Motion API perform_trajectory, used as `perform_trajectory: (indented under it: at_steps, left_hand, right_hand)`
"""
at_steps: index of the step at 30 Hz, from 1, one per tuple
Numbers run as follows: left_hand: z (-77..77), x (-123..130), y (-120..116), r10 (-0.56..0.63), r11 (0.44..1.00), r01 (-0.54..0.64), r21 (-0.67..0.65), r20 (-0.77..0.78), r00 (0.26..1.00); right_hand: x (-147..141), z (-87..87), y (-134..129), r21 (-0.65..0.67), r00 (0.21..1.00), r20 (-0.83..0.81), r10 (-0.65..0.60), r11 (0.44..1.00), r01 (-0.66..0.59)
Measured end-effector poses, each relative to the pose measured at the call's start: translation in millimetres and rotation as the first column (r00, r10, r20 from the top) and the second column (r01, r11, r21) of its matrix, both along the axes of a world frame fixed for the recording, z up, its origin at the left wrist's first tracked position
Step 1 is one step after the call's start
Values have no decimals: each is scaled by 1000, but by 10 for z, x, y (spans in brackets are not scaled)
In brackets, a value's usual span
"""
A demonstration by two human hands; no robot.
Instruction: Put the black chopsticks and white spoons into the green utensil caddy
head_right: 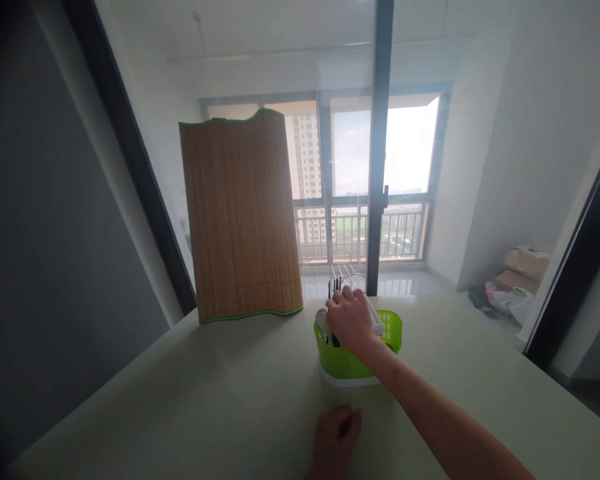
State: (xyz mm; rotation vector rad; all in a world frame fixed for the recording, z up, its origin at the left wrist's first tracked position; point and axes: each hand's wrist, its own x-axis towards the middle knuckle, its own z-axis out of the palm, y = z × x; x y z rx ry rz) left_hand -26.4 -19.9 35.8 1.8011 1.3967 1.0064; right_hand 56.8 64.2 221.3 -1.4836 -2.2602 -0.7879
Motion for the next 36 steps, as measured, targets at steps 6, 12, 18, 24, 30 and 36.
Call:
perform_trajectory:
  at_steps: [6, 12, 18, 24, 30, 36]
  left_hand:
    - [-6, 4, -5, -54, 998, 53, -26, -39, 998]
    - [-37, -12, 9, -112, 993, 111, -33, -48, 993]
    - [-51, -18, 17, -105, 993, 98, -61, -123, 987]
    - [-114, -47, 48, -55, 998, 52, -23, -164, 985]
    - [-238, -65, 111, -93, 995, 96, 9, -148, 985]
    - [-285, -27, 118, -31, 999, 32, 4, -118, 993]
  right_hand:
    - [-137, -536, -391, 22, 997, 30, 75, 997, -76]
    - [-178, -880, -384, -50, 998, -24, -52, 997, 50]
    - [-78, -860, -265, -61, 994, -72, -78, 995, 74]
    - [395, -838, 2, -48, 978, -125, -166, 986, 161]
    - [1167, -783, 322, -24, 955, -202, -216, 976, 216]
    - [1841, -686, 520, -13, 905, -376, -200, 977, 211]
